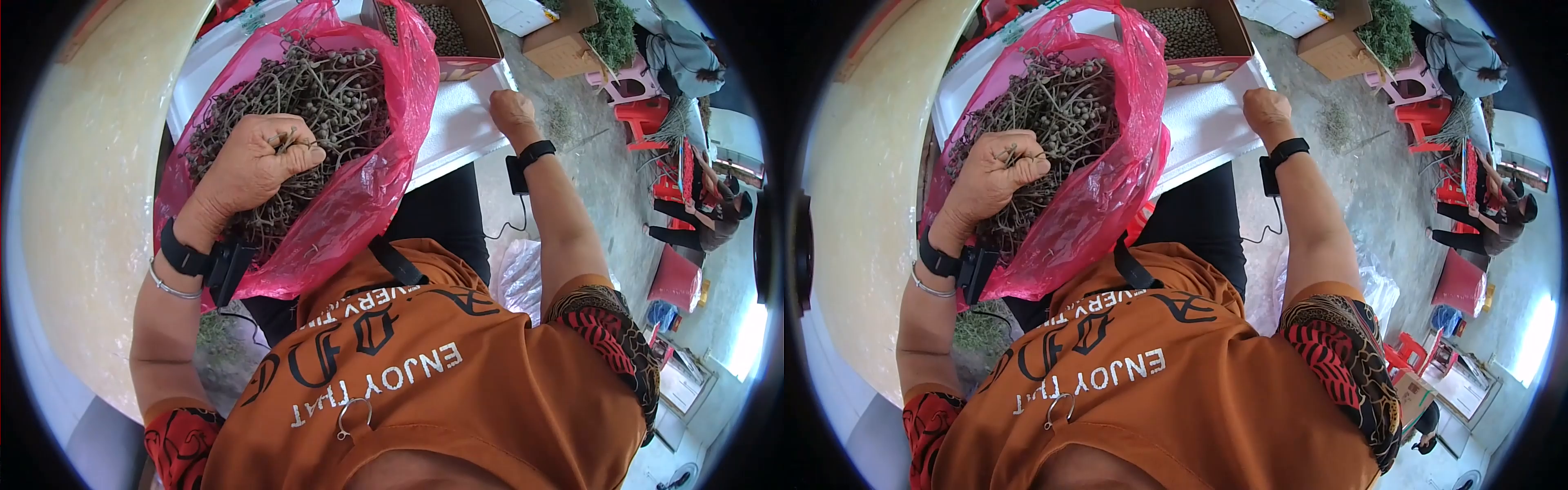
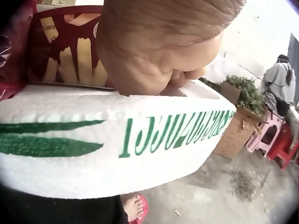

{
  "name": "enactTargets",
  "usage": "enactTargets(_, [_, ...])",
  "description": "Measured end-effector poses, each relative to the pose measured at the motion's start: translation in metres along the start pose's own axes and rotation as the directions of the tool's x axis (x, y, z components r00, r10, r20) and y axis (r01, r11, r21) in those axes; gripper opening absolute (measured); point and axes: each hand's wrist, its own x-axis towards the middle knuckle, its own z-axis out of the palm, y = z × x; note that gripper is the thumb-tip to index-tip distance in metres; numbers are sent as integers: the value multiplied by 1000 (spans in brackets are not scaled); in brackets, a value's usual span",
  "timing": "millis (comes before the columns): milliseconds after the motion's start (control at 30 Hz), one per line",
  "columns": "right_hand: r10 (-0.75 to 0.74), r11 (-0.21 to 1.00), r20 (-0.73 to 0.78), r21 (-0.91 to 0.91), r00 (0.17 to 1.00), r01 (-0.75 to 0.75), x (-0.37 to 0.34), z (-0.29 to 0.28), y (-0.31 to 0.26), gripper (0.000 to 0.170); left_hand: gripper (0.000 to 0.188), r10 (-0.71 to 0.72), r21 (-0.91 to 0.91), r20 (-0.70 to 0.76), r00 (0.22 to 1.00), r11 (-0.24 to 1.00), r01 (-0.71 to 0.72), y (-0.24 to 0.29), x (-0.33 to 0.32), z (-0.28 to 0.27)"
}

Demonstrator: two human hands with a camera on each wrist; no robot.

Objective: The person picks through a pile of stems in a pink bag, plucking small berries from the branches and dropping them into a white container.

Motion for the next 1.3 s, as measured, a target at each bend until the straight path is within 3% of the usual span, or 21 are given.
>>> enactTargets(333, [-98, 995, -3, -19, 995, 98, 0, 9, -5, 23, 16, 2, 26, -13, 1000, 1000, -2, -8, 0, -4])
enactTargets(467, [45, 984, -130, 178, 991, -21, -2, 4, -3, 21, 19, -63, -93, -35, 997, 994, 60, -6, 1, -3])
enactTargets(567, [303, 826, -313, 557, 900, -85, -17, -31, -3, 23, 20, -133, -181, -54, 990, 976, 121, -7, 3, -4])
enactTargets(600, [300, 825, -311, 559, 902, -82, -19, -48, -5, 23, 20, -171, -224, -59, 984, 962, 154, -7, 2, -4])
enactTargets(667, [318, 801, -539, 592, 780, 83, -17, -83, -7, 25, 20, -162, -260, -90, 983, 956, 134, -9, 3, -2])
enactTargets(700, [318, 802, -553, 590, 771, 92, -10, -90, -7, 25, 20, -155, -298, -120, 981, 948, 113, -10, 4, -1])
enactTargets(800, [184, 834, -750, 461, 636, 302, 32, -107, -14, 25, 19, -104, -357, -180, 978, 934, 34, -22, 10, 0])
enactTargets(833, [174, 830, -757, 457, 630, 319, 43, -107, -19, 25, 20, -65, -385, -196, 979, 923, -16, -28, 12, 0])
enactTargets(933, [-88, 829, -614, 392, 784, 399, 69, -90, -29, 25, 20, -73, -453, -226, 971, 890, -39, -26, 13, -3])
enactTargets(967, [-102, 824, -621, 385, 778, 415, 70, -88, -33, 25, 20, -115, -501, -224, 968, 866, -13, -24, 13, -3])
enactTargets(1033, [-1, 746, -621, 521, 783, 414, 61, -85, -38, 22, 20, -161, -546, -234, 959, 838, 7, -22, 14, -5])
enactTargets(1100, [45, 697, -618, 582, 785, 418, 47, -88, -47, 21, 20, -108, -595, -191, 976, 803, -28, -22, 17, -9])
enactTargets(1200, [334, 262, -613, 790, 716, 554, 25, -101, -56, 16, 21, -27, -619, -169, 985, 781, -85, -24, 21, -13])
enactTargets(1233, [327, 264, -618, 786, 715, 559, 11, -110, -61, 16, 21, 18, -616, -163, 987, 779, -116, -26, 21, -14])
enactTargets(1300, [303, 1, -536, 827, 788, 562, -23, -138, -78, 12, 22, 60, -611, -160, 985, 778, -147, -29, 21, -14])
